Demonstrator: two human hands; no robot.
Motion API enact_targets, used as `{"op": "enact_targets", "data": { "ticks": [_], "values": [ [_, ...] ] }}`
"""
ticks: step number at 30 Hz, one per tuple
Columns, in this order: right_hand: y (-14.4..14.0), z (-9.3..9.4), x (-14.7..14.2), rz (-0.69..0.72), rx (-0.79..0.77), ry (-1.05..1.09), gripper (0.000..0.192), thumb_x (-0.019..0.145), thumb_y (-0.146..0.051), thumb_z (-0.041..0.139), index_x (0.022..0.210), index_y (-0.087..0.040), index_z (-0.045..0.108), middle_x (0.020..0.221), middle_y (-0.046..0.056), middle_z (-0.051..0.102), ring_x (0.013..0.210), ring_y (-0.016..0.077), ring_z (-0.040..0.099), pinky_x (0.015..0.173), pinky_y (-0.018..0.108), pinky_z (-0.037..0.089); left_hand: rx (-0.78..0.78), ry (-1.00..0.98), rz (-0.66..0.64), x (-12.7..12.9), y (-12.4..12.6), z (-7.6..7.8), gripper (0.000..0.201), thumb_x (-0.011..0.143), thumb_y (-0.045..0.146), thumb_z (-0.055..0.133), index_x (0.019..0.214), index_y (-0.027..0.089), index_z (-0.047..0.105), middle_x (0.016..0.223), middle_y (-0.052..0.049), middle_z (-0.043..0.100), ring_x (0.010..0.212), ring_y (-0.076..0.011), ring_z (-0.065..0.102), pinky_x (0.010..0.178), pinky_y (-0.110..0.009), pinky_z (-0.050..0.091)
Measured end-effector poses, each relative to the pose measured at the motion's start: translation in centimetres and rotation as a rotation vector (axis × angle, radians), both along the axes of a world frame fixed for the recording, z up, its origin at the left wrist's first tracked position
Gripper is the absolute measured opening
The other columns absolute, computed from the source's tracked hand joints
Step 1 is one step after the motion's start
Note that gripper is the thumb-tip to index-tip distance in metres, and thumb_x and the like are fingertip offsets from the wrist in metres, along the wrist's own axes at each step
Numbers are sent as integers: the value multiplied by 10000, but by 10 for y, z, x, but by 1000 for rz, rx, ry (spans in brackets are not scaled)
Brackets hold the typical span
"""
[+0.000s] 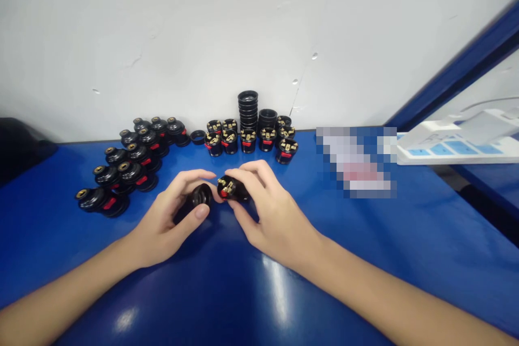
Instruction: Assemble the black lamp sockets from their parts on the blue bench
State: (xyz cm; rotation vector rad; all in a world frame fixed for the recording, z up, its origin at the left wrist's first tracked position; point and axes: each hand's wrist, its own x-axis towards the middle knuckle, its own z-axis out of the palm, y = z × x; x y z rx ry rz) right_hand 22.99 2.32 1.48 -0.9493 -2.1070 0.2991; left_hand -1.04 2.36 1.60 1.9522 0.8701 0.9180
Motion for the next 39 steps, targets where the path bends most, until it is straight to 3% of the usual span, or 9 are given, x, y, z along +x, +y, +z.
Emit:
{"op": "enact_targets", "data": {
  "ticks": [4, 7, 11, 14, 19, 24, 29, 34, 39],
  "values": [
    [8, -1, 5, -83, -27, -23, 326, 1011, -129, 660, 1325, -200, 611, 1227, 117, 710, 1125, 254, 726, 985, 428, 631, 7, 13, 89, 0, 2, -3, 394, 1106, 346, 617, 1472, 274, 491, 1221, -40, 746, 987, -152, 701, 890, -300, 542],
    [13, -3, 10, -152, 21, -90, 398, 1012, -166, 682, 1397, -181, 584, 1288, 158, 723, 1199, 310, 718, 1032, 503, 620, 56, 38, 152, 1, 3, -6, 353, 1073, 339, 678, 1404, 285, 566, 1269, -46, 763, 1141, -192, 713, 1016, -351, 529],
    [10, 0, 12, -241, 302, -226, 451, 1015, -140, 670, 1455, -142, 571, 1349, 248, 662, 1264, 391, 662, 1040, 610, 588, 68, 59, 200, 0, 3, -8, 322, 1034, 337, 736, 1336, 290, 634, 1315, -56, 770, 1181, -234, 730, 1050, -414, 544],
    [3, 3, 10, -192, 421, -301, 437, 1022, -106, 644, 1447, -194, 593, 1266, 209, 691, 1159, 356, 692, 957, 580, 615, 61, 48, 227, 0, 3, -9, 331, 1019, 336, 754, 1332, 280, 661, 1335, -67, 763, 1206, -250, 730, 1074, -440, 561],
    [1, 1, 10, -133, 410, -387, 420, 1034, -82, 592, 1445, -168, 618, 1283, 224, 708, 1225, 387, 686, 996, 619, 623, 49, 10, 268, 2, 5, -8, 332, 994, 331, 783, 1304, 255, 693, 1309, -72, 779, 1187, -248, 754, 1077, -432, 593],
    [6, 4, 13, -228, 451, -466, 331, 1034, -111, 614, 1352, -34, 668, 1239, 294, 717, 1160, 408, 711, 964, 612, 651, 1, -43, 243, 4, 6, -7, 364, 979, 316, 804, 1317, 248, 686, 1321, -56, 785, 1233, -228, 753, 1128, -400, 583],
    [10, 6, 16, -291, 452, -514, 406, 1009, -132, 647, 1356, 78, 653, 1291, 354, 695, 1196, 457, 706, 980, 613, 656, 5, -36, 258, 4, 7, -6, 347, 966, 313, 816, 1286, 239, 703, 1283, -57, 784, 1188, -217, 758, 1099, -382, 599],
    [11, 7, 17, -329, 408, -542, 452, 1016, -171, 642, 1418, 35, 619, 1346, 346, 677, 1257, 466, 686, 1010, 626, 642, 75, -6, 282, 3, 8, -5, 277, 954, 308, 822, 1203, 231, 729, 1199, -69, 756, 1117, -222, 743, 1010, -375, 628],
    [11, 8, 20, -338, 389, -555, 479, 1005, -187, 651, 1418, 52, 608, 1335, 357, 672, 1252, 484, 679, 1014, 634, 634, 26, -36, 276, 2, 7, -7, 352, 949, 307, 829, 1269, 237, 699, 1267, -76, 775, 1184, -240, 754, 1100, -432, 608]
  ]
}}
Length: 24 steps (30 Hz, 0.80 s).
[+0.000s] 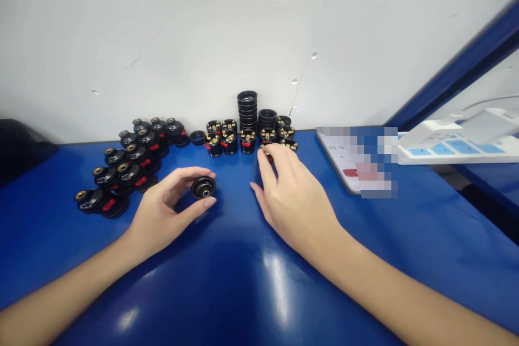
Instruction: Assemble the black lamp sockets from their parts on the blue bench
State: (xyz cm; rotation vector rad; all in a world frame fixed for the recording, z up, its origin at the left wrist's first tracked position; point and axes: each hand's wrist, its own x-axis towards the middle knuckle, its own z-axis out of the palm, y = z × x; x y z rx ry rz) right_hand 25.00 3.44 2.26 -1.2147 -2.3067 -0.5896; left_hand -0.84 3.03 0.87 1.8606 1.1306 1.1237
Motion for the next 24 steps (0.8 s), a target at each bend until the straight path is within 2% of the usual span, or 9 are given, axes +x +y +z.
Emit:
{"op": "enact_targets", "data": {
  "ticks": [5, 8, 12, 14, 16, 19, 24],
  "values": [
    [3, 1, 2, -8, -18, 17, 532, 1011, -197, 648, 1483, 34, 565, 1365, 366, 657, 1273, 502, 664, 997, 672, 626, -10, -12, -15, 1, 1, -1, 371, 953, 303, 830, 1291, 243, 690, 1305, -83, 779, 1216, -251, 753, 1121, -459, 603],
    [2, 2, 1, 90, -4, 76, 496, 1002, -172, 668, 1451, 26, 592, 1352, 364, 660, 1285, 490, 660, 1031, 669, 607, -14, -49, -24, 2, 1, -1, 408, 934, 288, 848, 1298, 232, 673, 1305, -89, 772, 1221, -245, 754, 1116, -439, 616],
    [-5, 0, -4, 382, -139, 195, 364, 1041, -122, 607, 1403, -128, 645, 1281, 219, 732, 1169, 324, 737, 957, 483, 672, -30, -111, -76, 3, -1, -1, 491, 892, 248, 888, 1317, 231, 644, 1269, -82, 766, 1188, -226, 766, 1106, -406, 637],
    [-9, -2, -7, 463, -229, 240, 310, 1062, -109, 560, 1342, -172, 679, 1235, 165, 756, 1084, 261, 765, 886, 388, 684, -41, -132, -111, 3, -2, -1, 515, 876, 226, 903, 1318, 238, 639, 1250, -74, 765, 1172, -217, 771, 1092, -392, 648],
    [-10, -4, -9, 506, -317, 264, 293, 1067, -100, 532, 1277, -195, 712, 1204, 135, 767, 1031, 228, 776, 852, 340, 680, -48, -151, -137, 3, -2, -1, 537, 861, 209, 915, 1318, 243, 635, 1228, -66, 763, 1161, -212, 773, 1077, -381, 658],
    [-9, -5, -9, 553, -421, 262, 331, 1049, -72, 516, 1259, -220, 724, 1226, 120, 765, 1056, 218, 772, 877, 329, 677, -60, -172, -169, 3, 0, -3, 563, 839, 204, 934, 1312, 242, 630, 1182, -61, 764, 1124, -213, 779, 1049, -380, 673],
    [-3, 10, -8, 539, -429, 231, 299, 1044, -80, 530, 1209, -220, 736, 1204, 109, 768, 1032, 227, 775, 861, 339, 679, -51, -189, -174, 2, 2, -9, 636, 854, 224, 935, 1380, 283, 583, 1268, -55, 725, 1202, -203, 741, 1100, -369, 637]
  ]
}}
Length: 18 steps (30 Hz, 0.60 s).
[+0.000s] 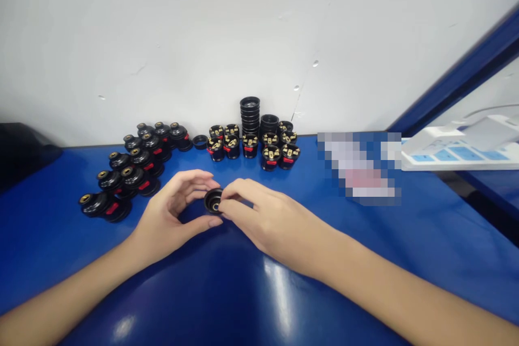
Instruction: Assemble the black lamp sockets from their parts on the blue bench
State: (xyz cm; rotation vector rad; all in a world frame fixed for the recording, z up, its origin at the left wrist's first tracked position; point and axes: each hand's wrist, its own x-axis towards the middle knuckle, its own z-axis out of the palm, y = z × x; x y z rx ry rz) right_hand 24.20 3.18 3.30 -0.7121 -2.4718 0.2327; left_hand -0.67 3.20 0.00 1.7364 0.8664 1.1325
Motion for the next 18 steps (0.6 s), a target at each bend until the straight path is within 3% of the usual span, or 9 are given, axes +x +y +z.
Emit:
{"op": "enact_targets", "data": {
  "ticks": [5, 9, 14, 18],
  "values": [
    [26, 39, 3, -76, 228, -26, 257, 1083, -143, 505, 1138, -208, 748, 1178, 119, 751, 1012, 239, 764, 838, 354, 673, 20, 63, 67, -1, -1, -1, 583, 949, 278, 852, 1426, 285, 517, 1353, -83, 671, 1263, -214, 689, 1152, -424, 591],
    [68, 67, 10, -259, 372, -1, 241, 1111, -255, 534, 1101, -233, 774, 1140, 90, 766, 972, 265, 763, 851, 463, 661, 18, 60, 83, 0, 0, 0, 452, 1013, 278, 766, 1393, 270, 522, 1334, -89, 665, 1240, -209, 690, 1119, -424, 604],
    [117, 75, 21, -362, 493, -61, 262, 1108, -253, 520, 1188, -201, 764, 1173, 62, 751, 991, 241, 749, 846, 440, 612, 3, 74, 74, 0, 0, -1, 413, 1043, 266, 720, 1405, 269, 520, 1345, -86, 652, 1259, -202, 674, 1146, -425, 584],
    [133, 73, 21, -389, 476, -145, 294, 1092, -206, 494, 1124, -158, 782, 1115, 70, 743, 952, 227, 738, 818, 415, 591, 7, 73, 73, 0, 0, -2, 404, 1052, 272, 709, 1411, 272, 524, 1345, -81, 646, 1267, -201, 663, 1149, -425, 581]
  ]
}}
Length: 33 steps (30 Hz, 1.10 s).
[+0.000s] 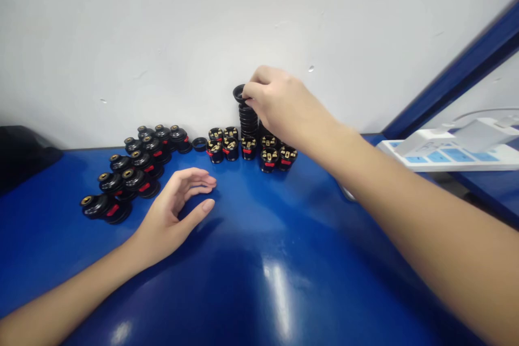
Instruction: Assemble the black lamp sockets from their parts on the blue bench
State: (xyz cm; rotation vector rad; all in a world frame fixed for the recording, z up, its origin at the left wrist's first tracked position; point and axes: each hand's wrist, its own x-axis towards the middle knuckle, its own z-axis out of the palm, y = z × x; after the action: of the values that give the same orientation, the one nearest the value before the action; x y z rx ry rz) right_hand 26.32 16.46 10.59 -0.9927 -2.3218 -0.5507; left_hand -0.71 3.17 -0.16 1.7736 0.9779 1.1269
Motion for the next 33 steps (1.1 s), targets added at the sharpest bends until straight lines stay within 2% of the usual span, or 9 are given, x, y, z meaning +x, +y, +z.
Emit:
{"op": "enact_targets", "data": {
  "ticks": [6, 16, 22, 26, 29, 33],
  "values": [
    [0, -1, -4, -29, -100, -2, 251, 1053, -173, 545, 1058, -145, 794, 1114, 156, 749, 921, 280, 722, 827, 444, 581, -8, 6, 1, 0, 0, 0, 392, 1057, 281, 704, 1410, 282, 534, 1340, -71, 648, 1260, -202, 665, 1150, -424, 579],
    [-4, -3, 0, -42, -98, -46, 271, 1064, -186, 513, 1082, -174, 783, 1092, 129, 742, 883, 267, 708, 799, 424, 565, 0, 8, -2, -1, -1, -1, 378, 1066, 277, 693, 1410, 291, 538, 1335, -61, 649, 1263, -188, 666, 1150, -396, 580],
    [-8, -2, -3, -83, -113, -63, 261, 1061, -202, 539, 1169, -159, 773, 1182, 161, 747, 1031, 334, 732, 865, 476, 590, 18, 15, 0, 1, 1, 0, 368, 1069, 275, 683, 1409, 287, 541, 1330, -61, 651, 1257, -183, 671, 1146, -386, 587],
    [-23, 4, -5, -104, -51, -48, 268, 1077, -244, 558, 1249, -171, 749, 1262, 182, 735, 1182, 383, 691, 895, 506, 598, 31, 27, 6, 0, 0, 0, 375, 1065, 270, 686, 1412, 282, 546, 1333, -68, 654, 1252, -188, 679, 1149, -396, 590],
    [-44, 8, -8, -64, -44, 2, 238, 1079, -238, 563, 1225, -203, 748, 1258, 164, 739, 1193, 371, 688, 943, 525, 605, 44, 66, 15, -1, -1, 1, 375, 1064, 270, 683, 1416, 286, 554, 1334, -65, 666, 1269, -198, 682, 1153, -403, 590],
    [-82, -5, -12, 35, -199, 32, 221, 1075, -236, 577, 1220, -213, 742, 1224, 139, 751, 1128, 333, 735, 974, 513, 644, 107, 171, 41, -1, -1, 3, 374, 1064, 256, 672, 1418, 289, 556, 1365, -63, 664, 1283, -211, 683, 1160, -422, 584]
  ]
}}
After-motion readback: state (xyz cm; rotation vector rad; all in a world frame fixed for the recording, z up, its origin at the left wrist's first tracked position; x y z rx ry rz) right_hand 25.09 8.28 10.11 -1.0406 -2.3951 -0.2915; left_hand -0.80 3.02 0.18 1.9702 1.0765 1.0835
